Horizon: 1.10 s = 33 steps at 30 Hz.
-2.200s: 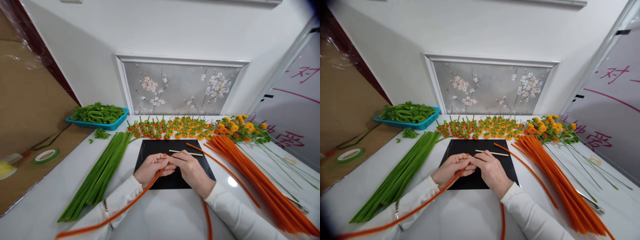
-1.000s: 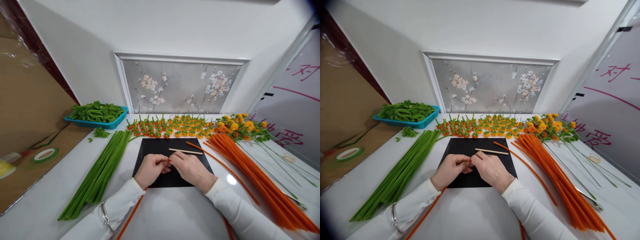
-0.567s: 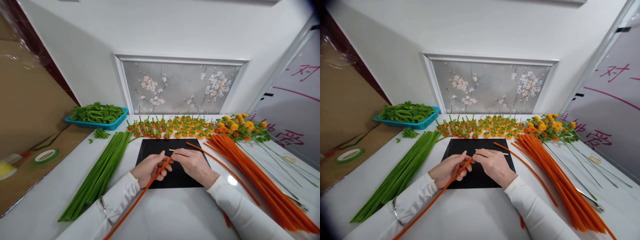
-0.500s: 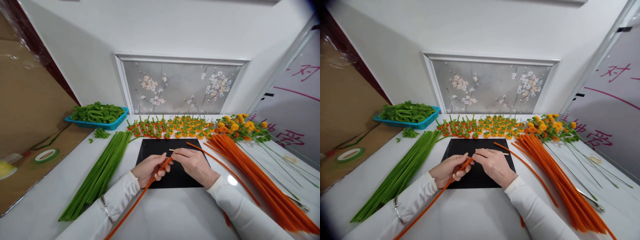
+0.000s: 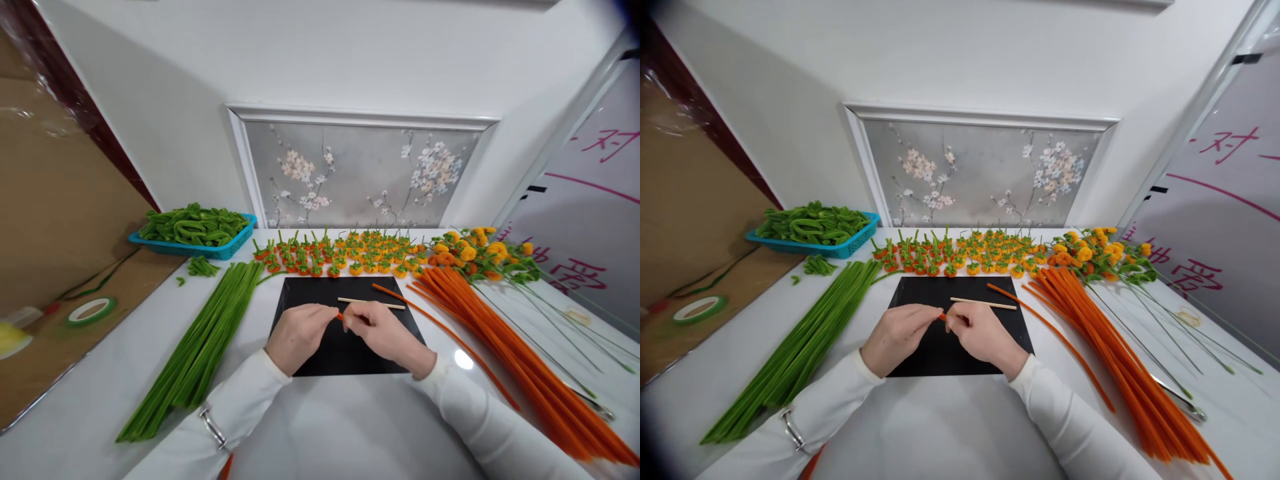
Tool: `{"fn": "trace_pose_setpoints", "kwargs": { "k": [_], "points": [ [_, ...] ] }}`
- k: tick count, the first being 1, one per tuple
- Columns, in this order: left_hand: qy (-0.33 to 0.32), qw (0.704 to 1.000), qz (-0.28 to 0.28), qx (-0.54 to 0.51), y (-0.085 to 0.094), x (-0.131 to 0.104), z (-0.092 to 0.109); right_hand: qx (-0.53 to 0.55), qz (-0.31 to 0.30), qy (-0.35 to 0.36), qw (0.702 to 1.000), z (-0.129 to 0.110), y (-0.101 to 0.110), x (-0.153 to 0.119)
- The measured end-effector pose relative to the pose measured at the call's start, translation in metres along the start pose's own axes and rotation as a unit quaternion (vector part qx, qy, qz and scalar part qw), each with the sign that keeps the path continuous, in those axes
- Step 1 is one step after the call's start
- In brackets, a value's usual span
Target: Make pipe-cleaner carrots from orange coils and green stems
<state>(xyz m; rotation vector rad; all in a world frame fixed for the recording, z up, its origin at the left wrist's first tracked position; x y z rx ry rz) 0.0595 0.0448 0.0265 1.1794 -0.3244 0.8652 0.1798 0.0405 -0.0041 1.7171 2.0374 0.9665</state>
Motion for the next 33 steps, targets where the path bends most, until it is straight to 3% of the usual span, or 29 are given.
{"fn": "trace_pose_setpoints", "kwargs": {
  "k": [3,5,7,8,10,13,14,16,20,22,24,26,28,31,33],
  "points": [
    [-0.042,0.999,0.02,0.012,-0.001,-0.003,0.004,0.095,-0.067,-0.032,0.993,0.004,-0.011,0.0],
    [0.026,0.998,0.041,-0.046,0.001,-0.002,-0.003,0.084,-0.069,-0.024,0.994,0.004,-0.009,-0.002],
    [0.156,0.974,0.053,-0.157,0.0,-0.002,-0.017,-0.012,-0.008,0.006,1.0,0.003,0.003,-0.003],
    [0.231,0.945,0.045,-0.226,-0.004,-0.004,-0.025,-0.087,0.036,0.032,0.995,-0.001,0.01,-0.005],
    [0.349,0.858,0.006,-0.378,-0.017,-0.009,-0.034,-0.24,0.114,0.096,0.959,-0.011,0.02,-0.009],
    [0.466,0.707,-0.019,-0.532,-0.031,-0.019,-0.04,-0.354,0.15,0.172,0.907,-0.022,0.019,-0.013],
    [0.487,0.671,-0.027,-0.558,-0.035,-0.022,-0.04,-0.373,0.155,0.188,0.895,-0.024,0.018,-0.013],
    [0.501,0.639,-0.055,-0.581,-0.041,-0.025,-0.04,-0.398,0.161,0.205,0.88,-0.028,0.016,-0.013],
    [0.468,0.668,-0.056,-0.576,-0.041,-0.021,-0.04,-0.407,0.158,0.199,0.877,-0.031,0.014,-0.012],
    [0.443,0.709,-0.043,-0.548,-0.036,-0.017,-0.038,-0.378,0.149,0.176,0.896,-0.031,0.015,-0.011],
    [0.386,0.805,-0.041,-0.449,-0.026,-0.01,-0.035,-0.3,0.129,0.135,0.935,-0.026,0.016,-0.009],
    [0.281,0.919,-0.042,-0.273,-0.013,-0.002,-0.026,-0.169,0.087,0.064,0.98,-0.016,0.014,-0.006],
    [0.149,0.983,-0.04,-0.098,-0.004,0.004,-0.01,0.031,0.02,-0.036,0.999,-0.001,0.006,-0.004],
    [-0.015,0.997,-0.052,0.057,-0.006,0.002,0.01,0.286,-0.08,-0.147,0.944,0.009,-0.012,-0.008],
    [-0.06,0.994,-0.046,0.084,-0.007,0.001,0.016,0.347,-0.122,-0.168,0.915,0.008,-0.017,-0.009]
  ]
}}
Point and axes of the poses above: each hand's wrist, its own x-axis towards the middle knuckle, its own y-axis out of the back of the hand, z = x × y, the point moved 7 cm from there along x, towards the middle knuckle, and after that the axes turned 14 degrees about -x, right-handed, at the moved point
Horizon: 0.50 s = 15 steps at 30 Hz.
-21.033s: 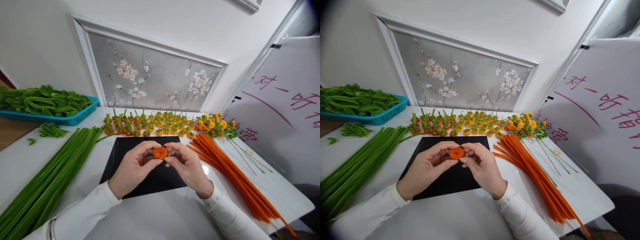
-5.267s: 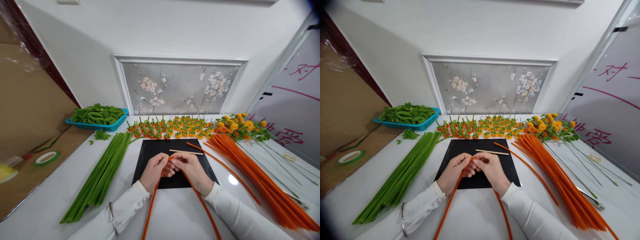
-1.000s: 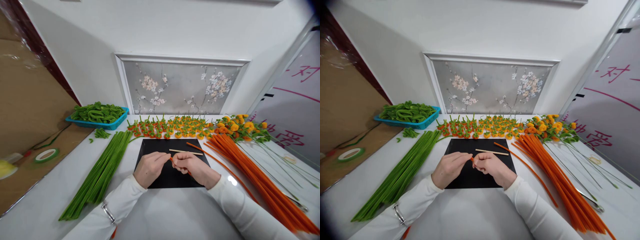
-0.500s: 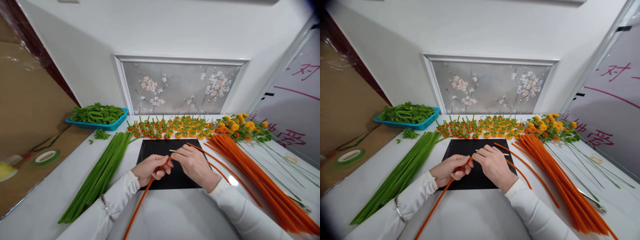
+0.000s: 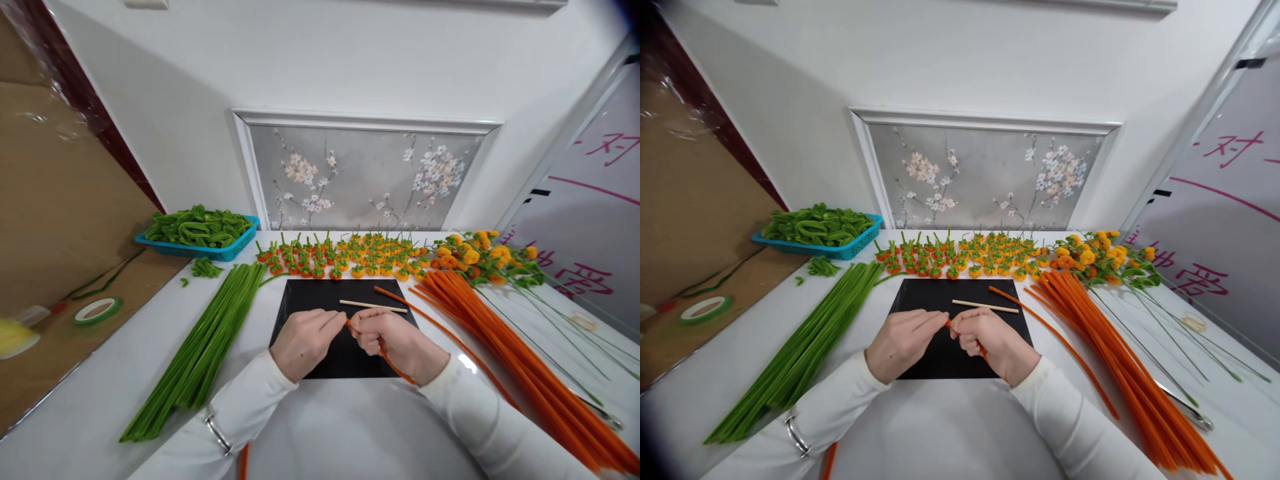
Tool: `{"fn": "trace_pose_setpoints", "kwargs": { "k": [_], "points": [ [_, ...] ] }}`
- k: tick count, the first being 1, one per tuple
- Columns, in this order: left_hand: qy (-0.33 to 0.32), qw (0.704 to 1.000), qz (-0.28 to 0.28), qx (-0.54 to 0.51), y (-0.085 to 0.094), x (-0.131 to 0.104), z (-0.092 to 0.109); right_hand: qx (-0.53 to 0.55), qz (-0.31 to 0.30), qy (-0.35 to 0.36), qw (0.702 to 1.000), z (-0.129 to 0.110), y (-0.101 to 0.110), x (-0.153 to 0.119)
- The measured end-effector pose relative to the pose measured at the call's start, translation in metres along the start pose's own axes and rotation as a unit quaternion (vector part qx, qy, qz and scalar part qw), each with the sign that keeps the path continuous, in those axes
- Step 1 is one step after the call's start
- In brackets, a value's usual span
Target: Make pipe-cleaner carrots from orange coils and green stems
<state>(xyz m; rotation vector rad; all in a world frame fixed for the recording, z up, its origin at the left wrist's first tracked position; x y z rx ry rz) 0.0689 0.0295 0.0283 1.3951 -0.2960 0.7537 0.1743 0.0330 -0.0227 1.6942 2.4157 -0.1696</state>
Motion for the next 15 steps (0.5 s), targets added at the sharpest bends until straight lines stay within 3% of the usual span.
{"fn": "trace_pose_setpoints", "kwargs": {
  "k": [2,4,7,9,15],
  "points": [
    [0.012,0.999,0.027,-0.04,0.003,0.001,0.0,0.018,-0.023,-0.01,1.0,-0.001,0.0,-0.001],
    [0.075,0.987,0.04,-0.134,0.005,0.004,-0.005,0.034,-0.036,-0.015,0.999,-0.002,0.002,-0.002],
    [0.207,0.937,0.001,-0.281,-0.002,0.006,-0.015,0.045,-0.04,-0.018,0.998,-0.004,0.006,-0.003],
    [0.258,0.901,-0.007,-0.348,-0.003,0.006,-0.019,0.047,-0.036,-0.018,0.998,-0.006,0.008,-0.004],
    [0.312,0.837,0.003,-0.45,-0.007,0.005,-0.023,-0.044,0.031,0.041,0.998,-0.024,0.018,-0.015]
  ]
}}
Point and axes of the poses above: each hand's wrist, its own x-axis towards the middle knuckle, its own y-axis out of the back of the hand, z = x × y, the point moved 7 cm from there along x, towards the middle knuckle, and after that the axes turned 14 degrees about -x, right-handed, at the moved point
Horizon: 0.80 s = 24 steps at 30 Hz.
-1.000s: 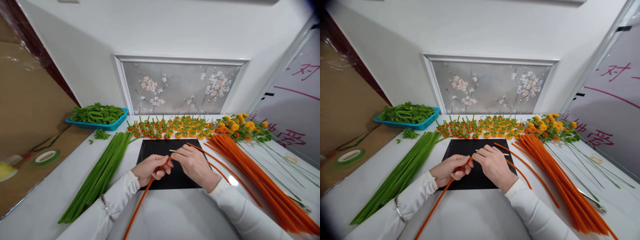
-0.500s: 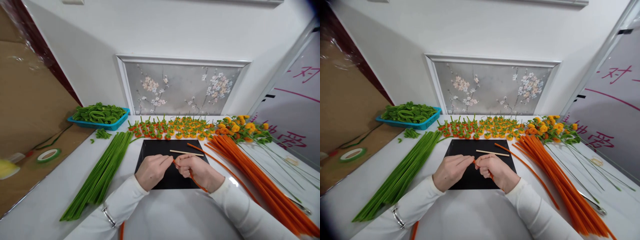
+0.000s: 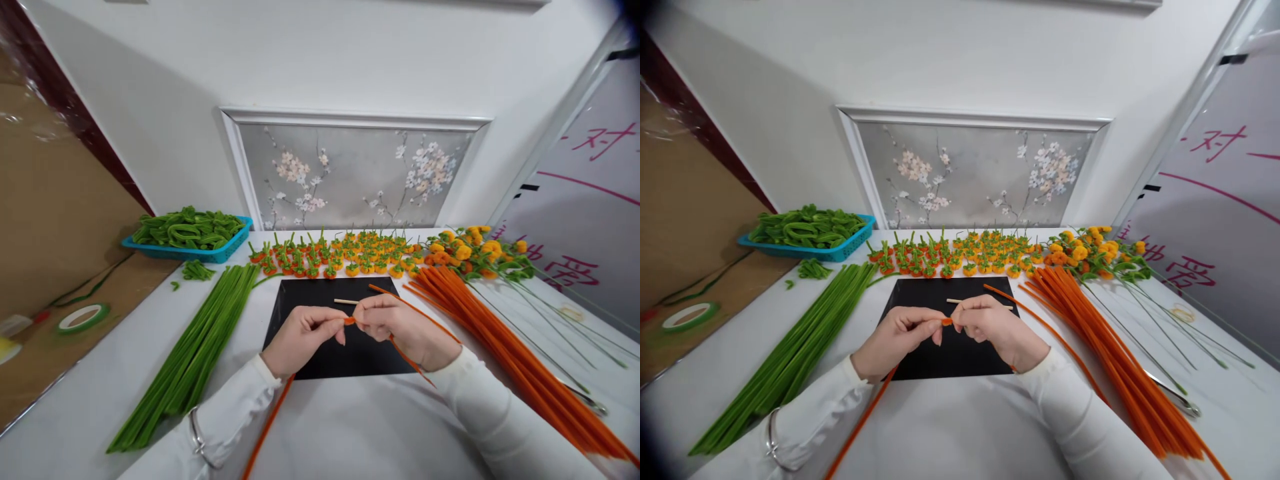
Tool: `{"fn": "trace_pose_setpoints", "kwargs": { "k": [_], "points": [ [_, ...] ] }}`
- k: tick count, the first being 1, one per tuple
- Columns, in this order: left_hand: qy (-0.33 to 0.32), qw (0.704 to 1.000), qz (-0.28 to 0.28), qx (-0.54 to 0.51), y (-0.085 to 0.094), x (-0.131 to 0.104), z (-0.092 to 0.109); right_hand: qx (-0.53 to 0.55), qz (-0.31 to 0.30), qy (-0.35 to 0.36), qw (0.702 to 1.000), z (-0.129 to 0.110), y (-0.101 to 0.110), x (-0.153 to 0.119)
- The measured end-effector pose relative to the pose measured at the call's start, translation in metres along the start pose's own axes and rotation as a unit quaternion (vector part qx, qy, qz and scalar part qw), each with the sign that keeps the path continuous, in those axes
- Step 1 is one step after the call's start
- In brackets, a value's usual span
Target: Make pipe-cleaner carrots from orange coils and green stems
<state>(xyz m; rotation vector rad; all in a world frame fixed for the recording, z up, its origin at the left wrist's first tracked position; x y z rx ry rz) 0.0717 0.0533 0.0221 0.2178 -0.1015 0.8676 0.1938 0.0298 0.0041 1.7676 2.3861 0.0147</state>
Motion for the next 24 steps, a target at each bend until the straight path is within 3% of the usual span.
{"fn": "trace_pose_setpoints", "kwargs": {
  "k": [5,8,11,15,20,24],
  "points": [
    [0.054,0.998,-0.002,-0.038,-0.001,-0.001,-0.007,-0.088,0.036,0.023,0.995,-0.013,0.002,-0.005],
    [0.016,1.0,-0.005,0.001,-0.001,-0.002,-0.001,-0.118,0.056,0.026,0.991,-0.012,0.003,-0.003],
    [-0.029,0.997,0.005,0.072,-0.003,-0.005,0.006,-0.081,0.046,-0.014,0.996,0.001,0.001,0.0],
    [-0.021,0.993,0.024,0.116,-0.004,-0.008,0.002,-0.059,0.037,-0.037,0.997,0.009,-0.002,0.001],
    [0.008,0.997,0.037,0.067,0.002,-0.005,-0.005,-0.156,0.043,0.023,0.987,0.002,-0.003,0.001],
    [0.063,0.995,0.069,-0.035,0.014,-0.003,-0.017,-0.216,0.092,0.114,0.965,0.002,0.005,0.003]
  ]
}}
Point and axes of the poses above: each hand's wrist, its own x-axis towards the middle knuckle, its own y-axis out of the back of the hand, z = x × y, the point moved 7 cm from there along x, towards the middle knuckle, and after that the axes turned 14 degrees about -x, right-handed, at the moved point
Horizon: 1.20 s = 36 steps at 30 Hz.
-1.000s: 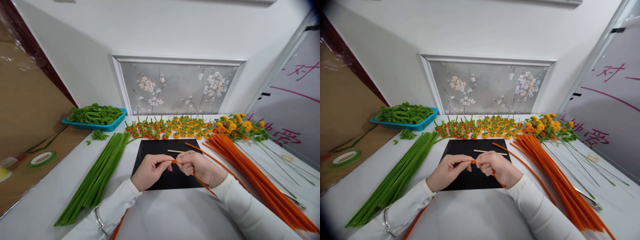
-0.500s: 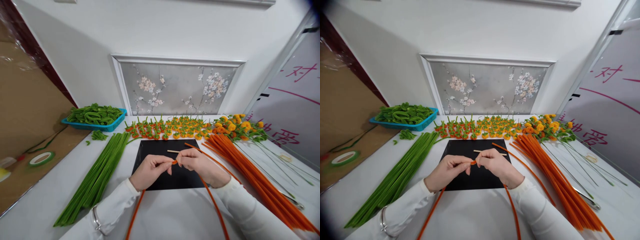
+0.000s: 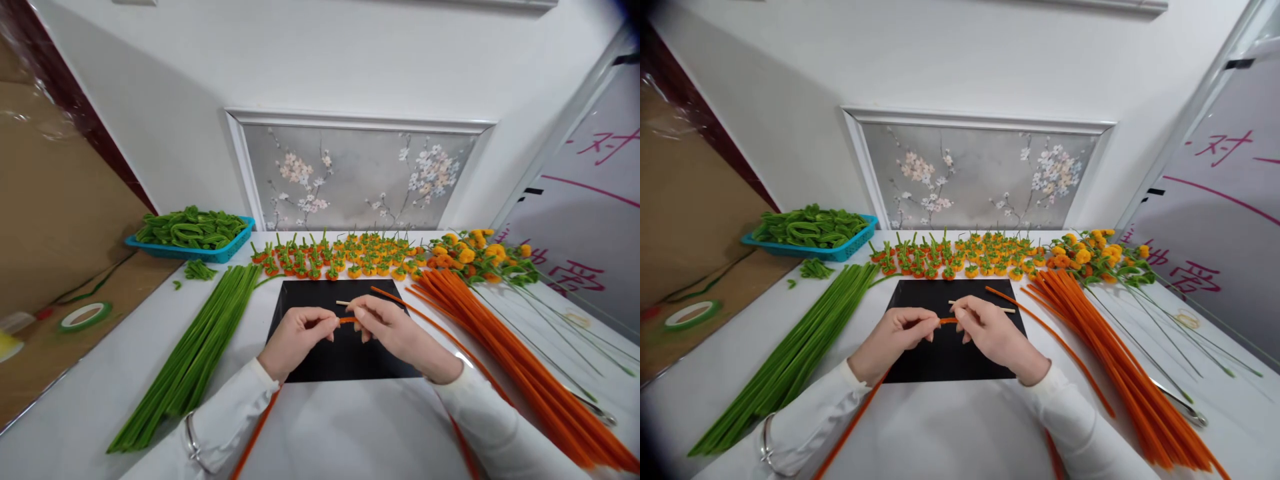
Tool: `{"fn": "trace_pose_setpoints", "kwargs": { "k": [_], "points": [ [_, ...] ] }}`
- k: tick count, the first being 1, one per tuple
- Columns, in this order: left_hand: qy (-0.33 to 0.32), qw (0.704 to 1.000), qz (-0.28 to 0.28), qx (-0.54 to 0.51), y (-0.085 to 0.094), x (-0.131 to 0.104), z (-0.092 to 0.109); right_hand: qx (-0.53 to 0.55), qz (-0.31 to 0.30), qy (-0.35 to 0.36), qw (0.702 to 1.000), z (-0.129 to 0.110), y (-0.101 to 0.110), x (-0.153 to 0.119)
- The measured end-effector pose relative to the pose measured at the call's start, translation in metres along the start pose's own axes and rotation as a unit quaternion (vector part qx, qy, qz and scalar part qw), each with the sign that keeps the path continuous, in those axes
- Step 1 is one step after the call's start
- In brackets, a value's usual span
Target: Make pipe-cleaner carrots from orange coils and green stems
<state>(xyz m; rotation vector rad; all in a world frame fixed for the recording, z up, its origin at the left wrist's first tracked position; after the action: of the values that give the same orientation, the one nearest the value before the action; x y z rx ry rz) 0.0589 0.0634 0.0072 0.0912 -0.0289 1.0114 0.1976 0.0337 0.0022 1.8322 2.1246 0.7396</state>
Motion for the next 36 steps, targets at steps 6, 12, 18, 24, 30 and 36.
{"fn": "trace_pose_setpoints", "kwargs": {
  "k": [6,12,18,24,30,36],
  "points": [
    [0.092,0.988,0.0,-0.122,-0.002,-0.001,-0.013,-0.217,0.111,0.15,0.958,-0.02,0.002,-0.007],
    [0.083,0.989,-0.038,-0.112,-0.007,-0.001,-0.013,-0.375,0.129,0.252,0.883,-0.034,-0.007,-0.013],
    [0.034,0.997,-0.064,-0.008,-0.007,-0.002,-0.009,-0.447,0.134,0.247,0.849,-0.037,-0.011,-0.013],
    [-0.27,0.906,-0.011,0.326,-0.017,-0.016,0.025,-0.258,0.097,0.081,0.958,-0.02,-0.008,-0.003],
    [-0.395,0.771,0.02,0.498,-0.03,-0.029,0.028,-0.081,0.015,-0.018,0.996,0.0,-0.013,0.002],
    [-0.113,0.965,0.029,0.235,0.002,-0.004,0.009,-0.292,0.133,0.107,0.941,-0.02,0.001,-0.005]
  ]
}}
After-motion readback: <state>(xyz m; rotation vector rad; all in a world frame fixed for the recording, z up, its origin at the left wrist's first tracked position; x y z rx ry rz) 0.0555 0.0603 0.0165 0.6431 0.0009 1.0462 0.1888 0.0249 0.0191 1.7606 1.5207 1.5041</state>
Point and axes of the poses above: each hand's wrist, its own x-axis towards the middle knuckle, its own y-axis out of the back of the hand, z = x × y, the point moved 7 cm from there along x, towards the middle knuckle, and after that the axes turned 14 degrees about -x, right-handed, at the moved point
